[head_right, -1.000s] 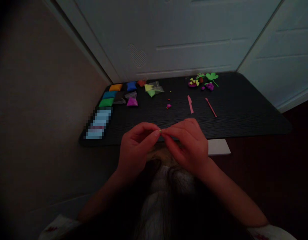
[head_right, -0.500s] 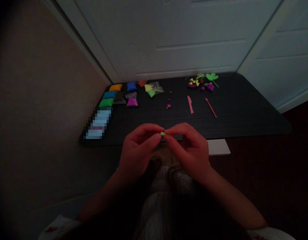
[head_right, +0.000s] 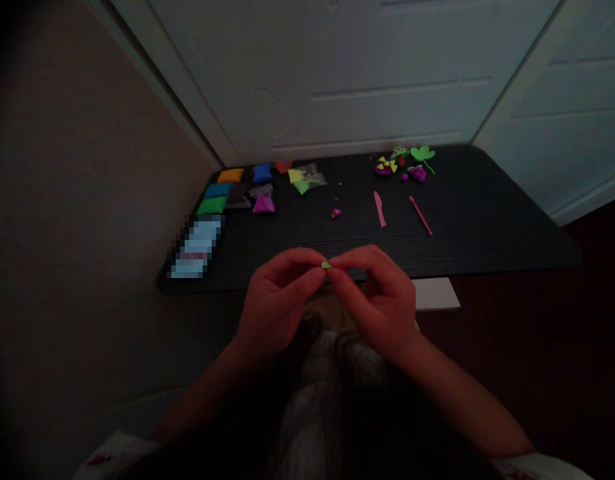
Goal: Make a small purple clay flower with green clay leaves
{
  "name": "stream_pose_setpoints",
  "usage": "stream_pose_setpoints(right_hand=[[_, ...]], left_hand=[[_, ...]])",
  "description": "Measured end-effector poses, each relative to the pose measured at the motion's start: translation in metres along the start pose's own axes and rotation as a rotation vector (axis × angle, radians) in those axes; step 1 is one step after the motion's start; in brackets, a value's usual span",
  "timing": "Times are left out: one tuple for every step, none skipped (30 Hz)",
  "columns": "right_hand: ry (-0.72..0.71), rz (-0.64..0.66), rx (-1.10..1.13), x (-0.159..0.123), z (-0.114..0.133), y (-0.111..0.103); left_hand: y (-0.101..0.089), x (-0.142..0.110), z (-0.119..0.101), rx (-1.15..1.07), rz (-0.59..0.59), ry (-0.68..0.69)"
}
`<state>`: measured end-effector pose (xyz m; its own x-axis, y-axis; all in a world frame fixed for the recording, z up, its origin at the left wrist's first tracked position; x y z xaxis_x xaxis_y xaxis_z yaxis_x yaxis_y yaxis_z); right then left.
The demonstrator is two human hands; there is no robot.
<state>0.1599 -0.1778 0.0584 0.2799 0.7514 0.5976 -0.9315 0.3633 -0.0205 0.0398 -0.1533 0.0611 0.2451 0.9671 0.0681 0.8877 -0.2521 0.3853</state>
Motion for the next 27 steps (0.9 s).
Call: stream_pose_setpoints(right_hand=[[-0.007, 0.001, -0.014, 0.000, 0.000, 0.000], [-0.018, 0.005, -0.028, 0.000, 0.000, 0.000], [-0.029, 0.007, -0.040, 0.000, 0.000, 0.000], [-0.044, 0.008, -0.051, 0.000, 0.000, 0.000], [-0.063, 0.008, -0.064, 0.000, 0.001, 0.000], [-0.083, 0.007, -0.076, 0.000, 0.001, 0.000], [-0.101, 0.006, -0.083, 0.000, 0.001, 0.000], [-0.117, 0.010, -0.086, 0.000, 0.001, 0.000], [-0.130, 0.017, -0.085, 0.001, 0.002, -0.001], [-0.136, 0.028, -0.080, 0.001, 0.002, -0.001], [-0.129, 0.045, -0.070, 0.001, 0.002, -0.002], [-0.109, 0.063, -0.058, 0.002, 0.003, -0.003], [-0.080, 0.081, -0.047, 0.003, 0.003, -0.004], [-0.046, 0.098, -0.034, 0.004, 0.003, -0.006], [-0.010, 0.118, -0.022, 0.005, 0.003, -0.008], [0.023, 0.147, -0.013, 0.007, 0.003, -0.009], [0.052, 0.179, -0.008, 0.009, 0.004, -0.011], [0.078, 0.215, -0.006, 0.011, 0.004, -0.012], [0.101, 0.257, -0.005, 0.013, 0.004, -0.014], [0.120, 0.296, -0.002, 0.014, 0.004, -0.015], [0.134, 0.328, 0.000, 0.016, 0.004, -0.016], [0.139, 0.353, 0.005, 0.017, 0.004, -0.017], [0.137, 0.375, 0.009, 0.017, 0.004, -0.017], [0.131, 0.393, 0.012, 0.018, 0.004, -0.018], [0.125, 0.406, 0.015, 0.018, 0.004, -0.018], [0.117, 0.417, 0.017, 0.018, 0.003, -0.019], [0.108, 0.430, 0.019, 0.018, 0.003, -0.019]], left_hand=[[0.000, 0.000, 0.000, -0.001, 0.001, 0.002], [0.000, 0.000, 0.000, 0.001, 0.000, 0.004], [0.000, 0.000, 0.000, 0.001, -0.001, 0.003], [0.000, 0.000, 0.000, -0.003, -0.002, -0.002], [-0.001, 0.000, 0.000, -0.009, -0.004, -0.009], [-0.001, 0.000, 0.001, -0.020, -0.006, -0.019], [-0.001, 0.001, 0.001, -0.035, -0.005, -0.034], [-0.001, 0.001, 0.002, -0.055, 0.000, -0.051], [-0.002, 0.001, 0.002, -0.077, 0.006, -0.068], [-0.002, 0.002, 0.002, -0.096, 0.011, -0.083], [-0.002, 0.002, 0.002, -0.110, 0.015, -0.098], [-0.002, 0.002, 0.002, -0.116, 0.021, -0.112], [-0.002, 0.003, 0.002, -0.116, 0.027, -0.124], [-0.003, 0.003, 0.001, -0.112, 0.036, -0.136], [-0.003, 0.003, 0.000, -0.109, 0.047, -0.150], [-0.003, 0.003, 0.000, -0.108, 0.063, -0.167], [-0.003, 0.003, -0.001, -0.110, 0.080, -0.186], [-0.004, 0.002, -0.001, -0.113, 0.097, -0.208], [-0.004, 0.002, -0.001, -0.115, 0.115, -0.233], [-0.004, 0.002, -0.001, -0.116, 0.135, -0.258], [-0.004, 0.002, -0.001, -0.114, 0.155, -0.279], [-0.005, 0.001, -0.001, -0.111, 0.172, -0.296], [-0.005, 0.001, -0.001, -0.110, 0.184, -0.310], [-0.006, 0.002, 0.000, -0.111, 0.191, -0.323], [-0.006, 0.002, 0.000, -0.116, 0.197, -0.335], [-0.006, 0.002, 0.001, -0.124, 0.203, -0.347], [-0.006, 0.002, 0.001, -0.135, 0.210, -0.361]])
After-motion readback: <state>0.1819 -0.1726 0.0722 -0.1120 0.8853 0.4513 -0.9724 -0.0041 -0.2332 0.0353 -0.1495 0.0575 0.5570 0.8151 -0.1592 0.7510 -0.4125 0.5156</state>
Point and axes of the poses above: each hand's wrist, its own x-axis towards the middle knuckle, its own y-axis out of the palm, z = x × y, the point moved 2 cm from there along x, towards the middle knuckle, and after that the axes turned 3 degrees about -z, right-handed, at the moved point
